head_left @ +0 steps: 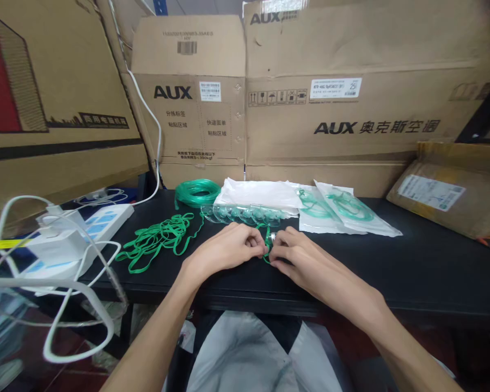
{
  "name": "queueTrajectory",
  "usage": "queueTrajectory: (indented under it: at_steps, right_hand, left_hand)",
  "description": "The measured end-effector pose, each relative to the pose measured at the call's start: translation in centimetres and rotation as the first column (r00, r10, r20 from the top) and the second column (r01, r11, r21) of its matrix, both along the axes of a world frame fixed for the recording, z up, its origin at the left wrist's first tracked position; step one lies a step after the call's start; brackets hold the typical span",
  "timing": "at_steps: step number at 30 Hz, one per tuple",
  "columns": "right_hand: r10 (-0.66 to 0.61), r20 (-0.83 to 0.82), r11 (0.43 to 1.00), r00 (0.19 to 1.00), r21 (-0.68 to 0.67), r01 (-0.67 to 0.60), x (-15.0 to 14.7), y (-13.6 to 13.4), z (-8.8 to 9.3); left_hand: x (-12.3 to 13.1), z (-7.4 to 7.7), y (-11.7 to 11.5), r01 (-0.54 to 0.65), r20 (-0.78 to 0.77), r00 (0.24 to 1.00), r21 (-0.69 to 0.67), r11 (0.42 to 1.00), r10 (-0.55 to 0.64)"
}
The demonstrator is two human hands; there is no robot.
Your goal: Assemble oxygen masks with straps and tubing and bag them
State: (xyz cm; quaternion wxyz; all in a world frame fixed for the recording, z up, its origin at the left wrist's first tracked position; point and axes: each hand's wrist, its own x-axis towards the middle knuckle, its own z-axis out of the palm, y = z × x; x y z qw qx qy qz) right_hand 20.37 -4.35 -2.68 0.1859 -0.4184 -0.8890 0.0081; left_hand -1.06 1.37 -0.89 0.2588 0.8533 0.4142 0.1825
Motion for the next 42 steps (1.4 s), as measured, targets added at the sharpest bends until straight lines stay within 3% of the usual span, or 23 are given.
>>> queueTrajectory:
  at_steps: [4,9,13,18,26,35,38,40,42]
  right_hand:
    - [0.004,-0.168,0.990,0.986,-0.135,-0.027,0.5,0.0,0.9]
    - [-0.069,-0.320,0.969,0.945,-0.246,-0.013,1.1,0.6,1.7]
    - [-0.087,-0.463,0.957,0.882,-0.286,-0.056,1.3,1.2,1.7]
    - [-0.057,-0.562,0.953,0.825,-0.278,-0.124,1.4,1.5,1.4]
    - [-0.068,-0.603,0.960,0.795,-0.256,-0.111,0.9,1.5,1.3]
    - [-0.069,-0.599,0.971,0.798,-0.223,-0.083,0.8,1.2,1.6]
    - [-0.085,-0.514,0.995,0.854,-0.087,0.047,1.7,1.1,2.1]
    - [-0.143,-0.430,0.986,0.892,0.021,0.168,2.5,1.4,2.0]
    - [-0.216,-0.319,0.970,0.923,0.041,0.241,3.3,1.8,1.5]
  left_hand:
    - [0.0,0.1,-0.2,-0.030,-0.027,0.999,0.026,0.999,0.030]
    - [0.3,0.5,-0.9,0.038,0.025,0.999,0.073,0.997,-0.040]
    - [0.4,0.8,-0.9,0.074,0.149,0.985,0.123,0.990,-0.093]
    - [0.3,1.1,-0.8,0.030,0.254,0.965,0.141,0.990,-0.065]
    - [0.3,0.7,-0.3,0.036,0.334,0.941,0.042,0.998,-0.048]
    - [1.8,0.1,-0.2,0.010,0.560,0.828,-0.036,0.999,0.012]
    - [1.8,0.3,-0.3,-0.028,0.613,0.788,-0.057,0.998,0.057]
    - [1.8,0.5,-0.3,-0.016,0.634,0.770,-0.089,0.996,0.069]
    - [1.7,0.5,-0.2,0.009,0.655,0.752,-0.111,0.994,0.066]
